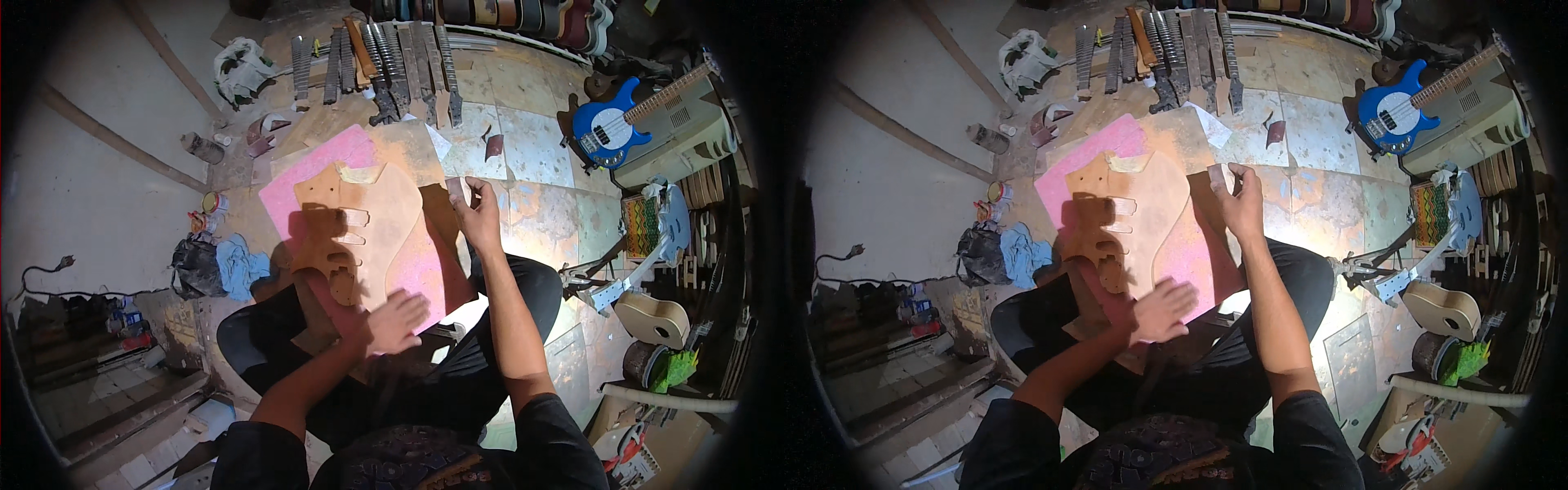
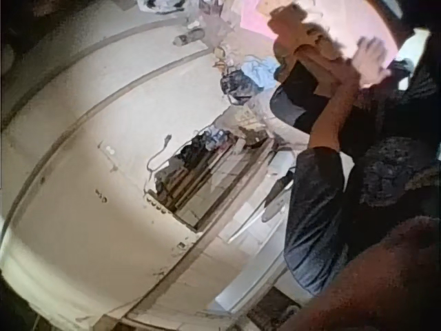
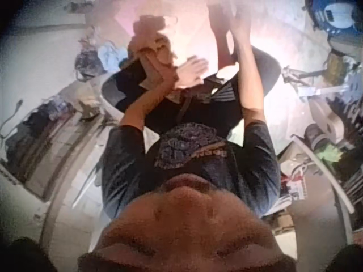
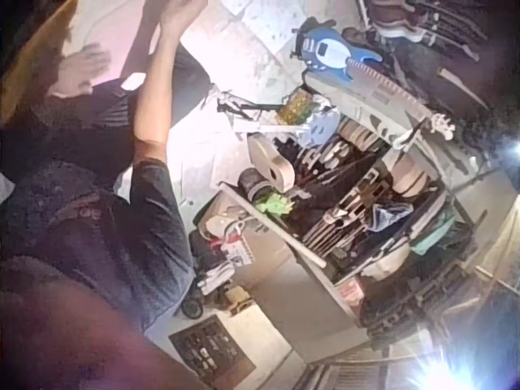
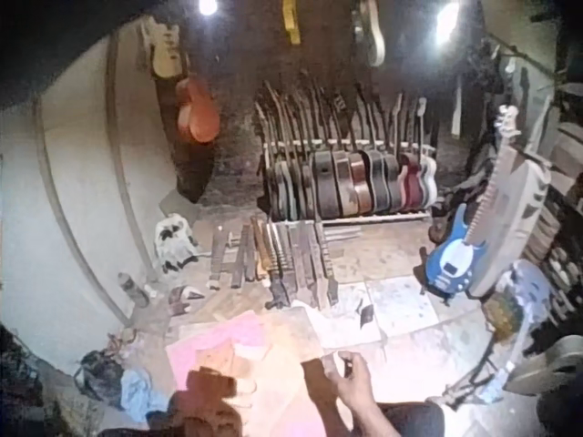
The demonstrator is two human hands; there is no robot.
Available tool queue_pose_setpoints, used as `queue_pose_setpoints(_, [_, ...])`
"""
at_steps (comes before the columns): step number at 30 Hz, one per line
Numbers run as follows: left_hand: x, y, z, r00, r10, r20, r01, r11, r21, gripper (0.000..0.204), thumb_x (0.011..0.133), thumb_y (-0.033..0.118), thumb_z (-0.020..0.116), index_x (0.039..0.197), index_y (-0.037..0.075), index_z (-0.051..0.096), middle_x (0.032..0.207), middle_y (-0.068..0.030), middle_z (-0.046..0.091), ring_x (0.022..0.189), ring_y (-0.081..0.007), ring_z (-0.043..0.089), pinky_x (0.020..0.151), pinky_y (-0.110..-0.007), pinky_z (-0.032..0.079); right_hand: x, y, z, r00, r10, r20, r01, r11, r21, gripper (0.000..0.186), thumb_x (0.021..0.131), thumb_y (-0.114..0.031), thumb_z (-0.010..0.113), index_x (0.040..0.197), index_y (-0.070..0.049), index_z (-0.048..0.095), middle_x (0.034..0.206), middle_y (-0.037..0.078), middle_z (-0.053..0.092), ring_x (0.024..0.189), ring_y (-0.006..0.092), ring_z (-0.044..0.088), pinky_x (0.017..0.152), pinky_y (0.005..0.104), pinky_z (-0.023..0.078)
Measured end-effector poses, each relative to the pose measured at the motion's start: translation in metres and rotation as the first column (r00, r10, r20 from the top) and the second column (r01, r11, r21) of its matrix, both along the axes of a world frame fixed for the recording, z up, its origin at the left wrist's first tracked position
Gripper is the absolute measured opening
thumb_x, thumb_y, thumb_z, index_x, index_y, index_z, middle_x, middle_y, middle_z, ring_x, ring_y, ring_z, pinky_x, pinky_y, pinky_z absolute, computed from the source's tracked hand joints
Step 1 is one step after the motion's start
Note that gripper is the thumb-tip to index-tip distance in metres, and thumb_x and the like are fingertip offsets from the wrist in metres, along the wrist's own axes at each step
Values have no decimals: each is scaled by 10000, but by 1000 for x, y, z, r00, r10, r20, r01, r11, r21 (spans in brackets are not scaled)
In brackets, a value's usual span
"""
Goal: The person sands the surface of a wooden guitar body by hand using a small piece of sandpaper, moving it back and forth over the wood.
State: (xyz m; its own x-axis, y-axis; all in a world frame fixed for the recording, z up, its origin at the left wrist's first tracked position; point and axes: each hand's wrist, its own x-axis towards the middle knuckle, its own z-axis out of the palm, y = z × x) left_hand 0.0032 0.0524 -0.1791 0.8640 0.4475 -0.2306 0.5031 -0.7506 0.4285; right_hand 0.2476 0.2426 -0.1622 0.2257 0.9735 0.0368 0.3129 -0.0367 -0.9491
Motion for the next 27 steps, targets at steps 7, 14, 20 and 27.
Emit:
queue_pose_setpoints(7, [-3, -21, 5, 933, 341, 115, -334, 939, -79, 833, 990, 530, 644, 1597, -3, 441, 1710, -212, 353, 1612, -406, 255, 1331, -549, 156, 3, -1, -2, 1000, -10, -4, 11, 1000, 12, 502, 916, -114, 825, 1333, 57, 605, 1301, 213, 641, 1199, 286, 634, 1031, 386, 505])
queue_pose_setpoints(14, [-14, -21, 9, 876, 480, 35, -481, 871, 96, 932, 984, 595, 625, 1576, -91, 408, 1691, -268, 345, 1615, -425, 237, 1323, -542, 173, 3, -3, -8, 1000, 1, -19, -1, 1000, -4, 504, 902, -124, 829, 1322, 57, 618, 1306, 213, 645, 1189, 289, 635, 1026, 385, 506])
queue_pose_setpoints(20, [-18, -32, -5, 956, 240, 167, -249, 968, 34, 894, 960, 576, 648, 1593, -19, 437, 1719, -190, 352, 1619, -364, 258, 1314, -548, 195, -5, -3, 1, 1000, 25, 17, -24, 1000, -5, 501, 911, -123, 827, 1328, 56, 615, 1316, 211, 642, 1199, 292, 632, 1036, 385, 501])
queue_pose_setpoints(27, [-61, 30, -11, 795, 584, 167, -607, 752, 257, 789, 999, 426, 637, 1602, -35, 420, 1707, -223, 358, 1617, -392, 262, 1308, -576, 194, 1, -6, 4, 1000, 30, -1, -30, 997, -69, 489, 923, -116, 819, 1331, 54, 610, 1317, 196, 636, 1189, 260, 620, 1035, 371, 495])
